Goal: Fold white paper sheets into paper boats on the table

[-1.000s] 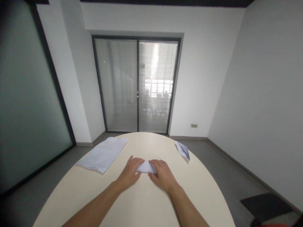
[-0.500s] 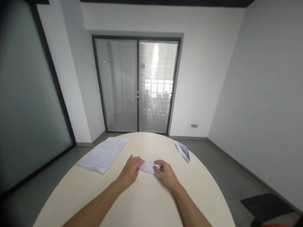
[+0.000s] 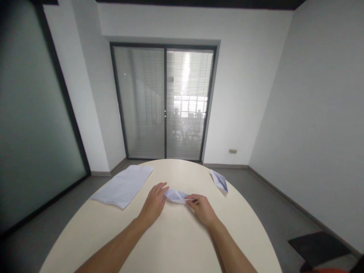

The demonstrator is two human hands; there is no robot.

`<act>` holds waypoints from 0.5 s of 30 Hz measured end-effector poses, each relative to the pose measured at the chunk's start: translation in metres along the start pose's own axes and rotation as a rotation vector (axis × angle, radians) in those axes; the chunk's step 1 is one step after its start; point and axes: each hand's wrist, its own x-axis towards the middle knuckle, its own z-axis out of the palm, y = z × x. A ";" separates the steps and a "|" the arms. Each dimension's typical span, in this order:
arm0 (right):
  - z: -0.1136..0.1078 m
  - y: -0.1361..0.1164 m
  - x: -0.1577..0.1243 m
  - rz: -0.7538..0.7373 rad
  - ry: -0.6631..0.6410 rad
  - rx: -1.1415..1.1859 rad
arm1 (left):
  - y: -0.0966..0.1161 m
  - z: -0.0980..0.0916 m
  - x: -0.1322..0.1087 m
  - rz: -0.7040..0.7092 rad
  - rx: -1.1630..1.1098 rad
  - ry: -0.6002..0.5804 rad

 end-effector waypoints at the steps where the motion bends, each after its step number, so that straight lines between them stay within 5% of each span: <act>1: -0.001 0.001 0.000 -0.008 0.027 -0.010 | -0.002 0.002 -0.001 -0.005 -0.001 0.015; 7: -0.007 0.016 0.005 0.104 0.215 -0.101 | -0.012 0.012 -0.010 -0.029 -0.027 -0.001; 15: -0.013 0.073 0.012 0.103 0.387 -0.216 | -0.018 0.021 -0.018 -0.073 -0.026 -0.102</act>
